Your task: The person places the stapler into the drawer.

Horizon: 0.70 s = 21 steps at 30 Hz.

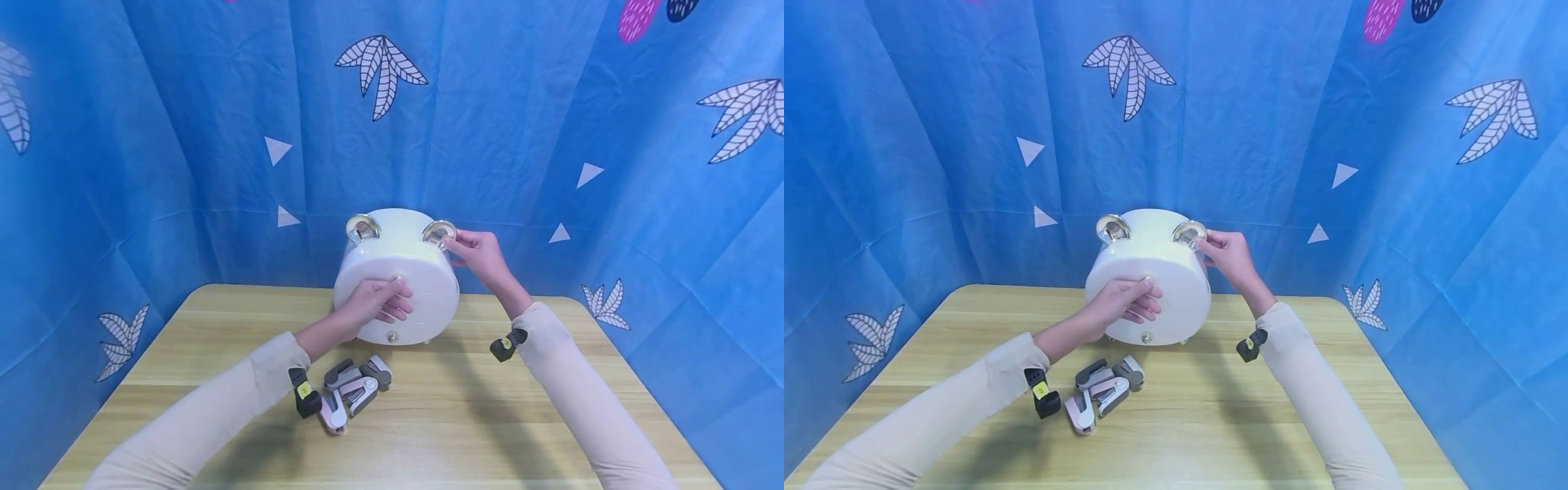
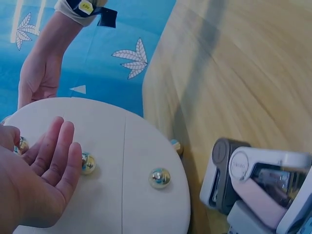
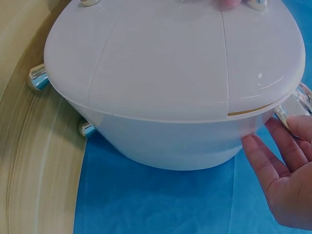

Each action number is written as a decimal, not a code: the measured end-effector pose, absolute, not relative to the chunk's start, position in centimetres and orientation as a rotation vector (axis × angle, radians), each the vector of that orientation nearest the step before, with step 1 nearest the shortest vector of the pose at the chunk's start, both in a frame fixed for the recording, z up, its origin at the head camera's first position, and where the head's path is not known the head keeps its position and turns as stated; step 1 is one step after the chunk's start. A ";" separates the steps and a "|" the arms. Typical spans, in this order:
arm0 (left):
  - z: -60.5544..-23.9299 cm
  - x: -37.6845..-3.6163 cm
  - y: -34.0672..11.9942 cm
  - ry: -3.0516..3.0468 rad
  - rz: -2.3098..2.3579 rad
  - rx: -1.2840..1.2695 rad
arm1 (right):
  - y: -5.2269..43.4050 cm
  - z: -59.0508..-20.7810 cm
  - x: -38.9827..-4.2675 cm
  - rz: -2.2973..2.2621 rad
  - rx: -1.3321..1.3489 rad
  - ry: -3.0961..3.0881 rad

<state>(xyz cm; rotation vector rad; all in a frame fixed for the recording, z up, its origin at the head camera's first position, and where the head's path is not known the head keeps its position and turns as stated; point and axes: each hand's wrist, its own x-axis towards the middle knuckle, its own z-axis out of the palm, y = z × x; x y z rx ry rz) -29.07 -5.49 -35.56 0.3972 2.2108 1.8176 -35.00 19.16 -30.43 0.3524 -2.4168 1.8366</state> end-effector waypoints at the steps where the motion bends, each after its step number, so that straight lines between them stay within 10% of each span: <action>1: -35.7 -29.1 -5.5 2.202 1.827 0.390 | 19.1 -30.4 -35.0 1.836 0.350 -2.420; 21: -39.4 -27.7 -5.5 2.167 1.782 0.083 | 19.2 -30.3 -34.8 1.821 0.350 -2.438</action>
